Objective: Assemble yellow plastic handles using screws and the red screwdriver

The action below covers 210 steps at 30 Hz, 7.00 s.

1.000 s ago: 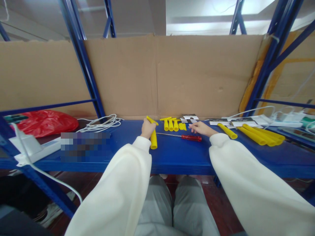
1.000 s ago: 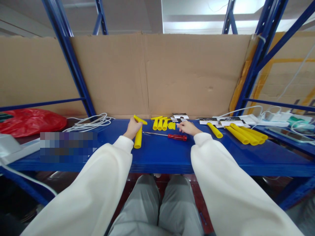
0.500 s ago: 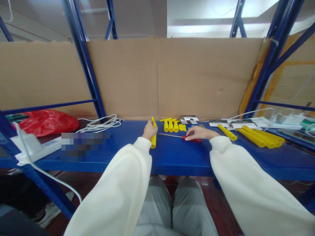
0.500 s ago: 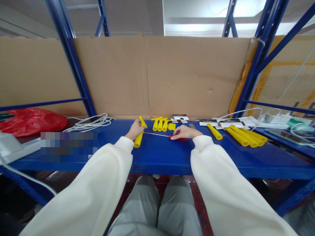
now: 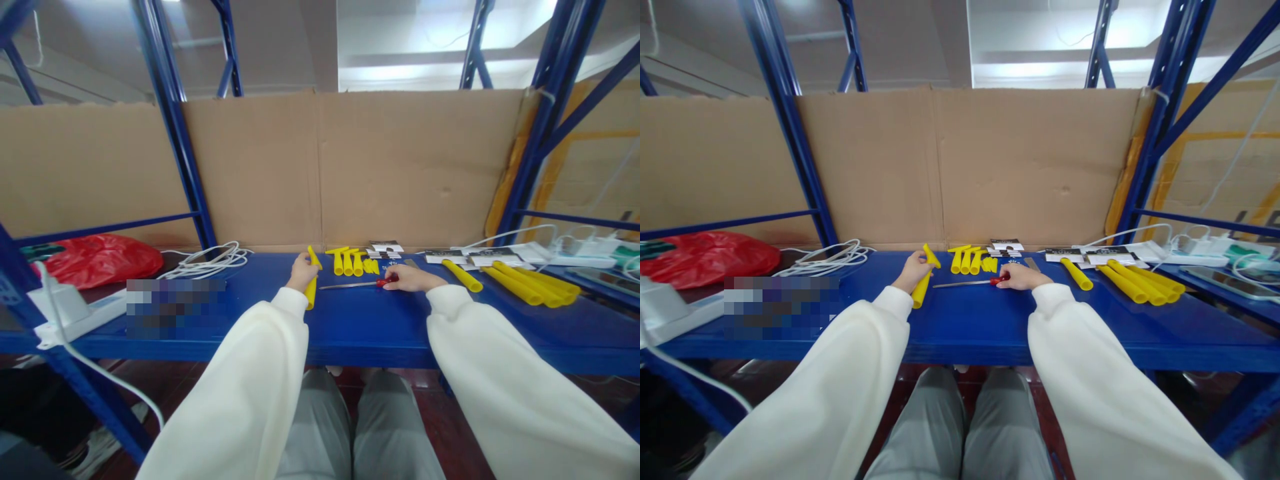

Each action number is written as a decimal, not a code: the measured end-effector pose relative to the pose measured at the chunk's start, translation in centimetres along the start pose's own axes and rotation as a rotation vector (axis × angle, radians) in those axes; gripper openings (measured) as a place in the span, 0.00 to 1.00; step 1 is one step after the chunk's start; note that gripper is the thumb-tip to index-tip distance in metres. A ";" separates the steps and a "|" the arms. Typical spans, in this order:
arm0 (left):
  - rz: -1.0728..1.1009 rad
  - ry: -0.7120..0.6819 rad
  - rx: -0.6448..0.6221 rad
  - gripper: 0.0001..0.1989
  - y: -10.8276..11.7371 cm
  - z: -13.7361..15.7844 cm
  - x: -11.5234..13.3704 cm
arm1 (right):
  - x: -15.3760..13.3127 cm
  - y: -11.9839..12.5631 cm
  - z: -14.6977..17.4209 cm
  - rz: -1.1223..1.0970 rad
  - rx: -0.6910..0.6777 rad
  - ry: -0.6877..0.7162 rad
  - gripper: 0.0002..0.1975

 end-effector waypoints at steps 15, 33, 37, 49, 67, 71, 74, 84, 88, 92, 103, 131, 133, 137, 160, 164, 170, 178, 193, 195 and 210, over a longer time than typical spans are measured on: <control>0.227 -0.031 -0.017 0.20 -0.2 0.3 0.6 | 0.3 2.3 0.8 0.074 0.482 -0.020 0.02; 0.247 -0.188 -0.132 0.17 -1.0 0.6 1.5 | 0.3 2.5 0.8 0.043 0.544 -0.040 0.07; 0.234 -0.194 -0.135 0.18 -1.1 0.6 1.5 | 0.2 2.4 0.8 0.032 0.529 -0.057 0.06; -0.157 -0.345 -0.048 0.23 -0.2 0.2 1.0 | -0.6 2.6 1.2 0.108 0.549 -0.045 0.04; -0.288 -0.286 -0.076 0.22 -0.1 0.4 0.8 | -2.8 1.9 1.8 0.298 0.389 -0.060 0.14; -0.284 -0.288 -0.044 0.21 0.1 0.5 0.9 | -2.0 1.4 1.1 0.269 0.336 0.017 0.10; -0.281 -0.289 -0.035 0.19 0.2 0.5 0.9 | -1.7 1.4 0.8 0.249 0.364 0.075 0.08; -0.329 -0.316 -0.062 0.21 0.0 0.8 1.2 | -2.2 1.5 1.4 0.269 0.349 -0.113 0.13; -0.316 -0.304 -0.046 0.21 0.1 0.8 1.2 | -2.3 1.6 1.4 0.259 0.346 -0.089 0.12; -0.322 -0.326 -0.068 0.21 0.0 0.8 1.2 | -2.4 1.8 1.5 0.242 0.315 -0.075 0.08; -0.423 -0.349 -0.104 0.22 0.0 1.4 1.6 | -2.2 1.5 1.5 0.210 0.287 -0.137 0.10; -0.436 -0.374 -0.107 0.21 -0.2 1.4 1.7 | -2.0 1.7 1.3 0.246 0.293 -0.193 0.09; -0.434 -0.376 -0.101 0.20 -0.1 1.4 1.7 | -2.0 1.7 1.4 0.236 0.297 -0.199 0.09; -0.434 -0.364 -0.115 0.21 -0.1 1.4 1.7 | -1.8 1.5 1.2 0.190 0.263 -0.202 0.09; -0.418 -0.370 -0.133 0.21 -0.2 1.3 1.5 | -1.4 1.2 1.1 0.135 0.208 -0.113 0.05; -0.409 -0.360 -0.131 0.21 -0.3 1.1 1.3 | -1.5 1.6 1.3 0.155 0.260 -0.146 0.05; -0.400 -0.354 -0.117 0.22 -0.3 0.9 1.2 | -1.5 1.8 1.3 0.137 0.291 -0.152 0.04; -0.382 -0.343 -0.128 0.23 -0.5 0.8 1.1 | -1.2 1.7 1.2 0.127 0.308 -0.148 0.04; -0.360 -0.348 -0.136 0.24 -0.6 0.6 0.9 | -1.0 1.3 0.8 0.148 0.295 -0.123 0.02; -0.363 -0.346 -0.139 0.24 -0.6 0.5 0.9 | -1.1 1.4 0.9 0.177 0.318 -0.122 0.02; -0.390 -0.339 -0.143 0.26 -0.3 0.8 1.2 | -2.3 1.2 1.4 0.205 0.212 -0.112 0.07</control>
Point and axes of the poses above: each hand's wrist, its own z-axis away from the middle knuckle, its own y-axis out of the back of the hand, x = y × z, the point moved 4 cm from there along -z, towards the middle knuckle, and after that the axes turned 4 degrees about -y, right-handed, at the moved point
